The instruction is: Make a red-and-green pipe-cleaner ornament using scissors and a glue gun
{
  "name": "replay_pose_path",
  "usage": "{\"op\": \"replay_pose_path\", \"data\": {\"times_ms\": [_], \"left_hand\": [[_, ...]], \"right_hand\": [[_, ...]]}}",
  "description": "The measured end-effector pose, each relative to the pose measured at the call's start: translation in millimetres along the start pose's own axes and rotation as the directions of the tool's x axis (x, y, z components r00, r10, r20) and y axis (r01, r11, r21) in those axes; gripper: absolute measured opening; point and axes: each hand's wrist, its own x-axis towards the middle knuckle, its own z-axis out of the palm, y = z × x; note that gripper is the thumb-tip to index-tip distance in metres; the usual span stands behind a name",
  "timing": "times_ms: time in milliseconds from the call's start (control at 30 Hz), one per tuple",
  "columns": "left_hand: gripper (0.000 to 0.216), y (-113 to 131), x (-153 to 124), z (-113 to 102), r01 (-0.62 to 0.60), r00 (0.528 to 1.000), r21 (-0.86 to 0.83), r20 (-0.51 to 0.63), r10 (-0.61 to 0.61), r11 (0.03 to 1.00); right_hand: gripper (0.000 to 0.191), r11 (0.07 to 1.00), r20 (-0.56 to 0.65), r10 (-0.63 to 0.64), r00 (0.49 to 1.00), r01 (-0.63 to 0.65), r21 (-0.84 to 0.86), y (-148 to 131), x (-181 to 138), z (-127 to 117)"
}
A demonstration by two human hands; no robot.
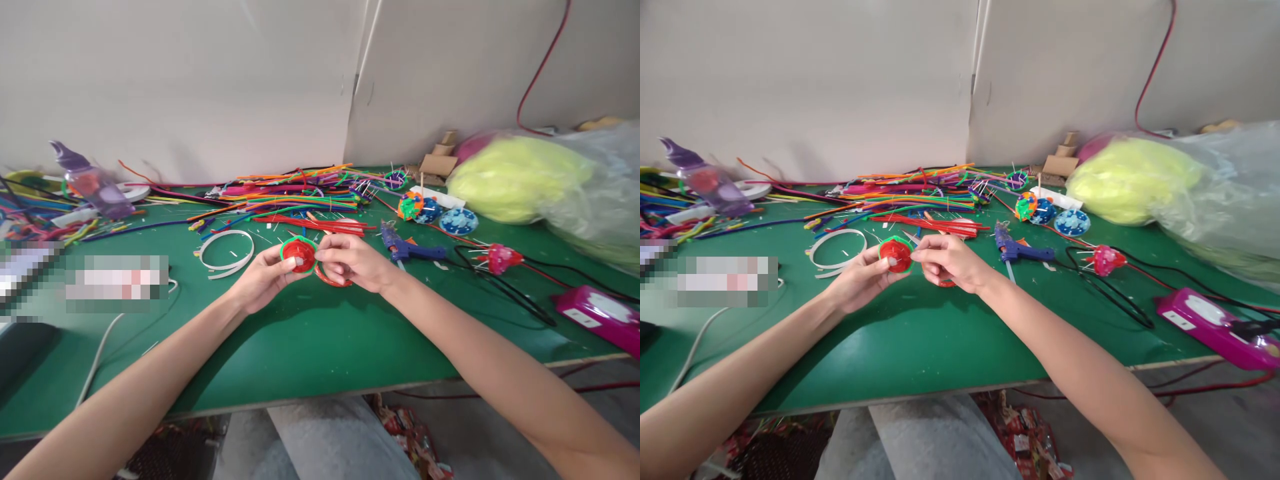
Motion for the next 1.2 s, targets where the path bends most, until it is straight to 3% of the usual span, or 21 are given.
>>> {"op": "replay_pose_path", "data": {"times_ms": [133, 200, 267, 333, 433, 567, 667, 767, 833, 900, 933, 1000, 1067, 1133, 1200], "left_hand": [[0.028, 0.2, 0.1, 0.7, -0.005, 1.0, 0.009, -0.012, 0.005, 1.0], [0.025, 0.5, 0.4, 0.0, -0.012, 0.999, 0.015, -0.034, 0.012, 1.0], [0.023, 1.4, 1.2, -1.2, -0.006, 0.998, 0.014, -0.064, 0.007, 1.0], [0.02, 3.2, 2.3, -2.4, 0.014, 0.996, -0.008, -0.088, -0.014, 1.0], [0.01, 6.9, 4.1, -2.2, 0.064, 0.988, -0.072, -0.138, -0.073, 0.995], [0.024, 10.5, 4.6, 1.3, 0.164, 0.97, -0.161, -0.151, -0.189, 0.973], [0.033, 11.7, 2.9, 3.4, 0.252, 0.961, -0.18, -0.07, -0.268, 0.951], [0.038, 12.4, 0.9, 4.1, 0.33, 0.942, -0.189, 0.0, -0.336, 0.925], [0.036, 12.2, 0.3, 4.0, 0.364, 0.93, -0.186, 0.022, -0.367, 0.912], [0.033, 11.1, 0.6, 3.5, 0.38, 0.924, -0.18, 0.027, -0.382, 0.907], [0.031, 10.3, 0.9, 3.1, 0.38, 0.924, -0.182, 0.026, -0.382, 0.907], [0.029, 8.3, 1.9, 2.0, 0.372, 0.927, -0.189, 0.027, -0.373, 0.909], [0.026, 6.5, 2.6, 0.7, 0.361, 0.931, -0.192, 0.027, -0.363, 0.912], [0.024, 5.3, 2.9, -0.1, 0.356, 0.933, -0.195, 0.015, -0.36, 0.914], [0.021, 4.8, 2.7, -0.4, 0.347, 0.935, -0.206, -0.003, -0.356, 0.915]], "right_hand": [[0.023, 0.997, -0.017, -0.005, 1.0, 0.004, -0.079, -0.4, 0.0, 3.2], [0.02, 0.966, -0.017, -0.025, 1.0, 0.02, -0.258, -5.5, -0.7, -0.4], [0.021, 0.838, -0.031, -0.066, 0.997, 0.039, -0.544, -17.0, -3.6, -12.4], [0.025, 0.639, -0.156, -0.173, 0.972, -0.01, -0.769, -34.2, -10.1, -34.3], [0.023, 0.404, -0.274, -0.187, 0.943, -0.18, -0.897, -61.2, -25.3, -79.4], [0.028, 0.023, -0.36, -0.021, 0.933, -0.359, -0.933, -70.5, -46.7, -129.1], [0.038, -0.087, -0.349, 0.064, 0.935, -0.343, -0.935, -53.9, -58.2, -144.3], [0.028, -0.1, -0.246, 0.036, 0.969, -0.242, -0.965, -33.8, -64.8, -150.6], [0.025, -0.133, -0.245, -0.093, 0.965, -0.256, -0.958, -26.4, -67.0, -153.8], [0.024, -0.058, -0.212, -0.131, 0.968, -0.221, -0.974, -25.9, -68.1, -154.1], [0.025, 0.026, -0.218, -0.126, 0.968, -0.217, -0.976, -27.8, -68.4, -151.9], [0.03, 0.288, -0.251, -0.134, 0.959, -0.205, -0.935, -34.0, -69.0, -141.7], [0.036, 0.596, -0.275, -0.117, 0.954, -0.154, -0.788, -40.3, -70.1, -124.4], [0.038, 0.81, -0.19, -0.129, 0.973, -0.007, -0.587, -43.5, -71.7, -103.6], [0.04, 0.9, -0.04, -0.12, 0.992, 0.092, -0.426, -42.7, -73.5, -84.0]]}}
